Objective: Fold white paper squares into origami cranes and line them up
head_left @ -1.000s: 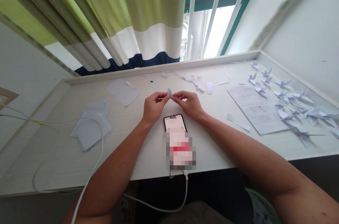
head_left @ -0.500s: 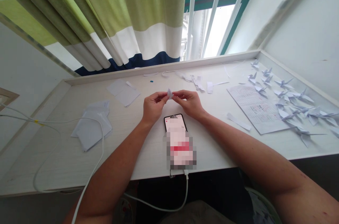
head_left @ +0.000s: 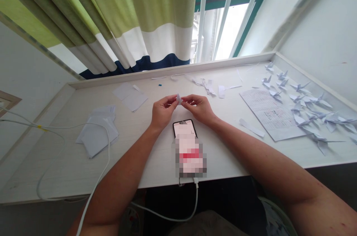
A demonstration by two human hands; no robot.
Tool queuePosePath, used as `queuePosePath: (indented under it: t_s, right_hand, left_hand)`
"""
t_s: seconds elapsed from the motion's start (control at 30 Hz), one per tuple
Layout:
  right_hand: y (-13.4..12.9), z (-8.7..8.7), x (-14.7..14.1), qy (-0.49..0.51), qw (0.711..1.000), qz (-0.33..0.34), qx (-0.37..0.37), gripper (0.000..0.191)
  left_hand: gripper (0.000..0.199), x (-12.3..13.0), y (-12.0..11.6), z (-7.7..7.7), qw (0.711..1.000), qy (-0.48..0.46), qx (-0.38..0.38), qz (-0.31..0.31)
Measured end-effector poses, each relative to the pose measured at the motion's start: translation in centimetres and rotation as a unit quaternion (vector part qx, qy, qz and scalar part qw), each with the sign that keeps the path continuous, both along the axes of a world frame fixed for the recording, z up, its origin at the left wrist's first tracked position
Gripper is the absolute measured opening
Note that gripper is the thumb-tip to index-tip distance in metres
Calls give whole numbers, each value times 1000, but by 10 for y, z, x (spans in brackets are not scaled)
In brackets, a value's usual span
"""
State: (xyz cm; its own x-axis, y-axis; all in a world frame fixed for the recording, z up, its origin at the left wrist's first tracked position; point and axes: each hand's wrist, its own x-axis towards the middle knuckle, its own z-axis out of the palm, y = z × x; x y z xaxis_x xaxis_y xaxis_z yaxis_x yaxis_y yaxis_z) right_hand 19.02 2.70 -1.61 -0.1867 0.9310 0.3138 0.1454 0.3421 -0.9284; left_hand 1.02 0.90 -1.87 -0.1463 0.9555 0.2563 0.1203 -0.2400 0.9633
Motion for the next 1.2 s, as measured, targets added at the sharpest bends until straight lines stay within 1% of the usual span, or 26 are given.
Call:
queuePosePath:
  t_s: [0.27,0.53,0.7,0.77,0.9,0.97,1.2]
  right_hand:
    - [0,3,1,-6,1000,12,-5,23]
    - [0,2,1,-11,1000,11,1,21]
    - [1,2,2,-13,1000,7,-1,21]
    - [1,2,2,-13,1000,4,-3,21]
    - [1,3,3,-10,1000,-2,-5,20]
    - [1,2,3,-8,1000,-2,-4,20]
    - [3,0,4,-12,1000,-7,-8,21]
  left_hand:
    - [41,-1,2,-2,1000,4,8,-16]
    - [37,-4,3,-6,999,29,8,-37]
    - [39,-5,3,-4,998,35,5,-53]
    - [43,-5,3,-3,997,43,1,-65]
    - [62,-7,2,-3,994,64,-10,-91]
    - [67,-9,2,-3,992,80,-20,-97]
    - [70,-11,2,-3,989,107,-41,-92]
